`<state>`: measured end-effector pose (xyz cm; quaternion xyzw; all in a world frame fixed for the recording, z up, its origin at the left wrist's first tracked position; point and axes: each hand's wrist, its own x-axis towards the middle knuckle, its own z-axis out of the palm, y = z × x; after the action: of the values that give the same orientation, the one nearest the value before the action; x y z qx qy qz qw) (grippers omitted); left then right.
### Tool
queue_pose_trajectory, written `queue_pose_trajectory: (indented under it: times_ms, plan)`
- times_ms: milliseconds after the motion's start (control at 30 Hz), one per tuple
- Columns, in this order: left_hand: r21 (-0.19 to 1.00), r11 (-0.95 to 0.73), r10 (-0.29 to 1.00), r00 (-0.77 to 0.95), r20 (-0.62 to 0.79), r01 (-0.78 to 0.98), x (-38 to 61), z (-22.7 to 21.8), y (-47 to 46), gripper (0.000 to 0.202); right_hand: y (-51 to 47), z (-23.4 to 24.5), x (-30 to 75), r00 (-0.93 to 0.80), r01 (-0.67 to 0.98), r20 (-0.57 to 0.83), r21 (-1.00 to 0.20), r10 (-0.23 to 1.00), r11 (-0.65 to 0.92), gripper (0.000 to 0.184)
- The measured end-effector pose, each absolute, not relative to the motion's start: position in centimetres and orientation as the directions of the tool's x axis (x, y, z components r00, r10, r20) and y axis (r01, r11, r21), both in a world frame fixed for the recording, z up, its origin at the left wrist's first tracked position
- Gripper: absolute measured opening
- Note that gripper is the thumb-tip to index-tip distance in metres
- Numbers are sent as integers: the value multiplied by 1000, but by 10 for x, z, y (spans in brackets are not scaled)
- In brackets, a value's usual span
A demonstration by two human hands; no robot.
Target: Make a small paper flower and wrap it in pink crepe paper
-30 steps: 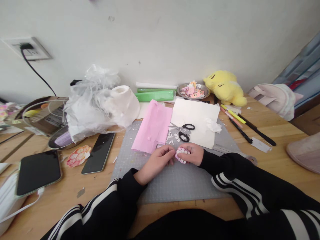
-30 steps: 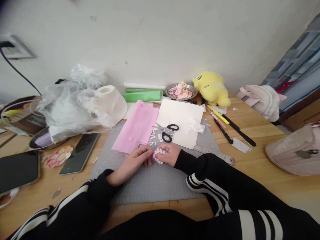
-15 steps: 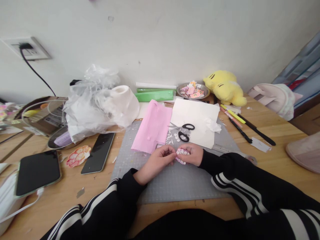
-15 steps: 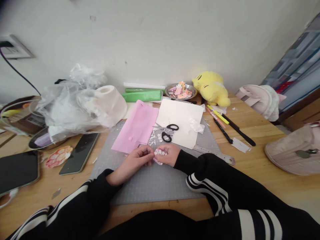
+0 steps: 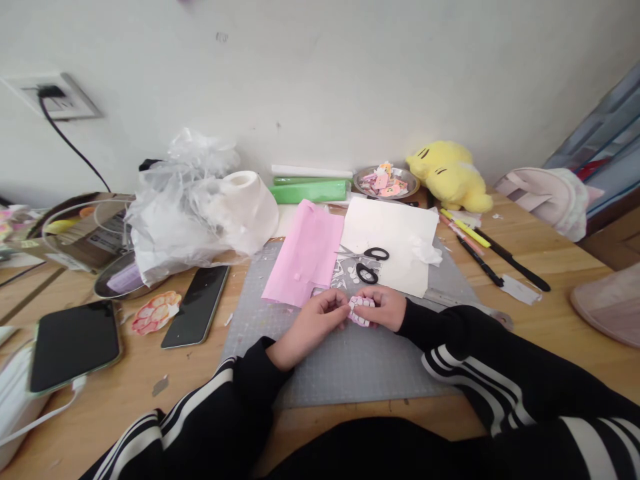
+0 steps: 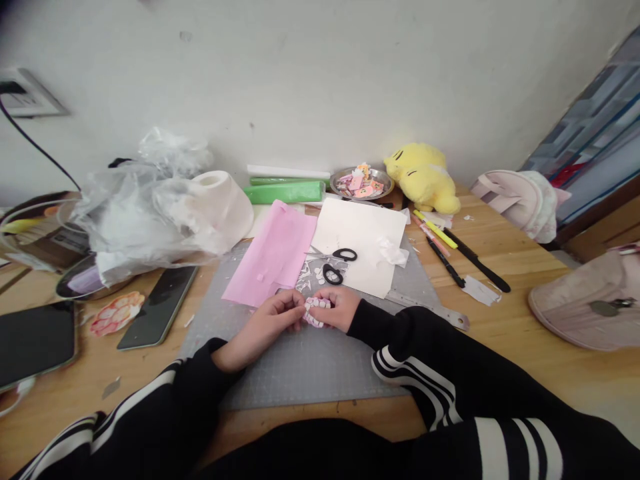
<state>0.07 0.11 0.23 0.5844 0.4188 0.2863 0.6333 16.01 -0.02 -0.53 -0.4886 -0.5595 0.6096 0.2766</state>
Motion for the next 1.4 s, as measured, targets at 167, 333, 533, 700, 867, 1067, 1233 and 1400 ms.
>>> queue_pose_trajectory:
  times_ms: [167,333,533,700,867,1067,1233,1400]
  plan:
    - [973,187,865,445,-230,137,1,6,0,20,-1,-4,161,-381,217,-289,-951,878,-219,16]
    - [975,188,859,462,-220,115,1,5,0,20,-1,-4,161,-383,227,-288,-950,878,-213,15]
    - [980,163,854,481,-198,113,0,1,1,17,-1,-4,161,-384,237,-288,-949,877,-208,16]
    - [980,144,859,474,-192,136,0,2,1,15,-2,-6,160,-368,216,-272,-955,889,-203,17]
    - [977,177,854,475,-211,116,0,3,1,15,0,-6,159,-337,193,-301,-949,892,-247,18]
    - [974,184,870,439,-225,135,1,5,-1,20,2,-8,159,-368,197,-303,-949,879,-245,18]
    - [979,167,859,471,-202,116,0,2,0,17,-1,-7,161,-377,200,-260,-960,889,-196,17]
    - [986,121,858,487,-160,111,-1,1,0,15,-1,-7,160,-383,219,-261,-957,886,-188,15]
